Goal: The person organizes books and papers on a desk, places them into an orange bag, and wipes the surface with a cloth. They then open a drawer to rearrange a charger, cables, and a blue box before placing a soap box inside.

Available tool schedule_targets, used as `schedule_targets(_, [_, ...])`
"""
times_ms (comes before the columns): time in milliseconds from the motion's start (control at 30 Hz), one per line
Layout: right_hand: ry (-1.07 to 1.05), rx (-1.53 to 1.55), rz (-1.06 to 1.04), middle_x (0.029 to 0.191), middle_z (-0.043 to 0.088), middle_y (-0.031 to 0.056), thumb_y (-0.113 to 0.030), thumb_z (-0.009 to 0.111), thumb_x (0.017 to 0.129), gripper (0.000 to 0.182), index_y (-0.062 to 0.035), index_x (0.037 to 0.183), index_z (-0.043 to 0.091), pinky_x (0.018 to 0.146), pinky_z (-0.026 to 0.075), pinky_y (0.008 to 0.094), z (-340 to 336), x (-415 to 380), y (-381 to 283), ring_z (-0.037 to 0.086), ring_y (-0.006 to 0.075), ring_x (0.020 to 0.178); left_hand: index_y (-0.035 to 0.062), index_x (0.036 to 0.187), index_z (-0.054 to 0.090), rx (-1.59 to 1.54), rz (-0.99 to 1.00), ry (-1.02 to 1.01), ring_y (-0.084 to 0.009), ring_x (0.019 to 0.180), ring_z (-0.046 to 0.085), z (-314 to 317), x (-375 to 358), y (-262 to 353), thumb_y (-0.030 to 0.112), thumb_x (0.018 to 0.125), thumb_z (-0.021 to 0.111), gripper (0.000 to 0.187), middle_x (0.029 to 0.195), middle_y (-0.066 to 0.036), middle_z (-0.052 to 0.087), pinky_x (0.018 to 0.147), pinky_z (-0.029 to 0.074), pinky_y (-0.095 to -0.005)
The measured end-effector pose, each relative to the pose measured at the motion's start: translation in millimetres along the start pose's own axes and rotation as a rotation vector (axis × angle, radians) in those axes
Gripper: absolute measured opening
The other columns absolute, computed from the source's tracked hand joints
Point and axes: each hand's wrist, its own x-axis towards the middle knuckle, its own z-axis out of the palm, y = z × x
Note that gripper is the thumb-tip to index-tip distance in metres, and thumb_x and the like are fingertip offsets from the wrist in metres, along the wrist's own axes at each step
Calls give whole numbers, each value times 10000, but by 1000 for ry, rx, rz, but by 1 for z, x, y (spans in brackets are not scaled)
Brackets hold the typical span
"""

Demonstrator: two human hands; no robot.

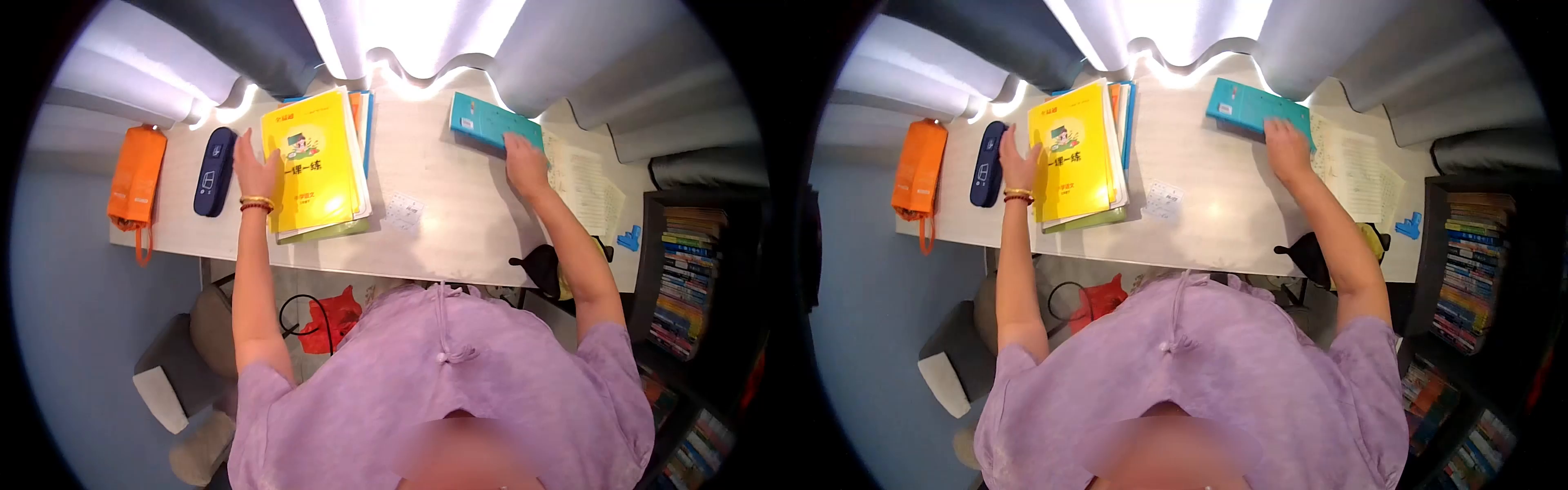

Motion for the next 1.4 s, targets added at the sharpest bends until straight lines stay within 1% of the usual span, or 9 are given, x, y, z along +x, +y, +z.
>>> schedule_targets(100, [-60,163,256,957,604,96,-15,524,720,333,33,1049,515,700,478,319,-65,22,14,586,226,856,36,1265,372,-108,83,95,-273,1143,409,-21,-8,58,181,786,604,551,1257,-150,413,956,336,-362])
schedule_targets(200, [-40,1516,491,970,617,87,-4,512,771,389,43,1156,483,759,454,258,-96,20,25,588,140,827,22,1235,418,-676,-12,-240,-208,1035,507,-11,-20,100,205,828,570,472,1195,-102,481,868,416,-300])
schedule_targets(400, [-176,2228,475,1067,572,94,-15,526,792,400,46,1180,452,825,449,256,-102,-5,-29,562,142,931,7,1307,280,-1528,-256,-817,-212,1029,528,13,-50,161,338,892,467,562,1194,-137,475,851,448,-301])
schedule_targets(567, [-466,2211,437,1062,578,105,-7,545,773,439,51,1196,442,838,447,262,-105,10,-60,565,146,935,18,1309,286,-1775,-371,-709,-205,1056,519,-4,-50,143,288,920,410,489,1218,-116,476,883,437,-318])
schedule_targets(700, [-853,1541,-86,1030,604,74,9,553,710,465,-8,1174,520,808,436,257,-128,63,-76,555,130,891,34,1303,327,-1555,-335,-968,-179,1069,509,-41,-51,70,195,865,482,491,1160,-125,516,882,433,-301])
schedule_targets(900, [-615,781,-797,950,617,137,-24,575,709,389,-12,1098,564,769,454,293,-181,152,-163,579,227,810,19,1249,387,-1115,15,-593,-130,848,589,-97,-89,63,216,766,606,567,1025,-66,565,621,503,-238])
schedule_targets(1033, [-493,613,-914,987,610,117,-56,557,716,358,-90,1069,603,813,438,345,-198,181,-214,560,258,892,5,1179,447,-1188,-351,-502,-154,823,608,-113,-97,48,183,791,587,449,1000,-73,577,598,527,-257])
schedule_targets(1200, [518,892,-688,836,610,124,-160,516,755,247,-70,972,593,712,450,385,-144,187,-233,576,302,818,-48,1037,500,-1214,-676,-194,-171,648,630,-45,-105,3,187,857,525,298,881,-128,612,497,534,-252])
schedule_targets(1400, [-401,630,-13,897,582,140,-247,593,763,239,-72,926,603,740,452,375,-33,65,-155,555,285,859,-58,804,571,-879,-846,-353,-135,441,554,-38,-100,-23,382,820,563,440,645,-121,607,386,437,-232])
